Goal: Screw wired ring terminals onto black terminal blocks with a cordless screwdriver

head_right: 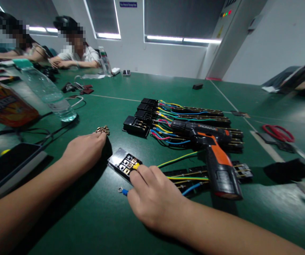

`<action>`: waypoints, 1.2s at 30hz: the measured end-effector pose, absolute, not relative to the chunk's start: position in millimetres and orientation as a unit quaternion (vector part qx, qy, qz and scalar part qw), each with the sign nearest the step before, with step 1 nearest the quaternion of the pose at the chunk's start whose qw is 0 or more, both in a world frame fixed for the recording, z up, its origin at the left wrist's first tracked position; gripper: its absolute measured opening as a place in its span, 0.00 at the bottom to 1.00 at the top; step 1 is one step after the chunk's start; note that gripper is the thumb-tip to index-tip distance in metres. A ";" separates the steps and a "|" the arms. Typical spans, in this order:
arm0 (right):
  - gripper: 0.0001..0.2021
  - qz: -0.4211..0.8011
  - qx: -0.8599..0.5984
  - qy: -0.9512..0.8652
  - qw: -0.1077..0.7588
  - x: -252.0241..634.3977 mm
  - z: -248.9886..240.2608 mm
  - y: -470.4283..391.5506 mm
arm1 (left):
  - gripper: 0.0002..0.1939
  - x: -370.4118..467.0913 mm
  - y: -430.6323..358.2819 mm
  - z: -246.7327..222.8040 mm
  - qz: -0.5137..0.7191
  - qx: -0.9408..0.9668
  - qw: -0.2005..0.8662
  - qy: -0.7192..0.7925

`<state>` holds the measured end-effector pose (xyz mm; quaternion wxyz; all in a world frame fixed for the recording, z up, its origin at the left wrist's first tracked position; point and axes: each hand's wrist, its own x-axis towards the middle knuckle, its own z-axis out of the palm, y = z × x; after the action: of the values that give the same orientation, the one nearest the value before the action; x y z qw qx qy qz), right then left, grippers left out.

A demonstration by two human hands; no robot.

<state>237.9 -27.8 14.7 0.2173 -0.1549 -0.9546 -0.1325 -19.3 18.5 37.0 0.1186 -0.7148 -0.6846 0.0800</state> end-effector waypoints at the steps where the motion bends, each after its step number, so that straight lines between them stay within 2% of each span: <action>1: 0.06 -0.133 -0.156 -0.954 0.217 237.9 14.8 -27.9 | 0.17 -20.4 19.5 37.3 0.079 -0.710 0.111 -0.691; 7: 0.06 -0.129 -0.160 -0.955 0.216 237.9 15.2 -28.9 | 0.19 -27.2 28.3 36.8 0.080 -0.680 0.096 -0.722; 19: 0.06 -0.134 -0.164 -0.954 0.214 237.3 14.8 -28.8 | 0.17 -27.3 25.1 35.7 0.037 -0.698 0.226 -0.678; 26: 0.06 -0.136 -0.161 -0.953 0.216 237.4 15.4 -28.6 | 0.18 -31.4 29.3 34.6 0.057 -0.710 0.175 -0.680; 36: 0.06 -0.134 -0.164 -0.952 0.219 236.7 15.9 -28.5 | 0.19 -31.7 27.9 30.1 0.039 -0.695 0.204 -0.688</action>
<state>236.7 -28.5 15.9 0.2194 -0.1640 -0.9525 -0.1335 -31.7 27.9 30.1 0.2043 -0.6949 -0.6884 0.0386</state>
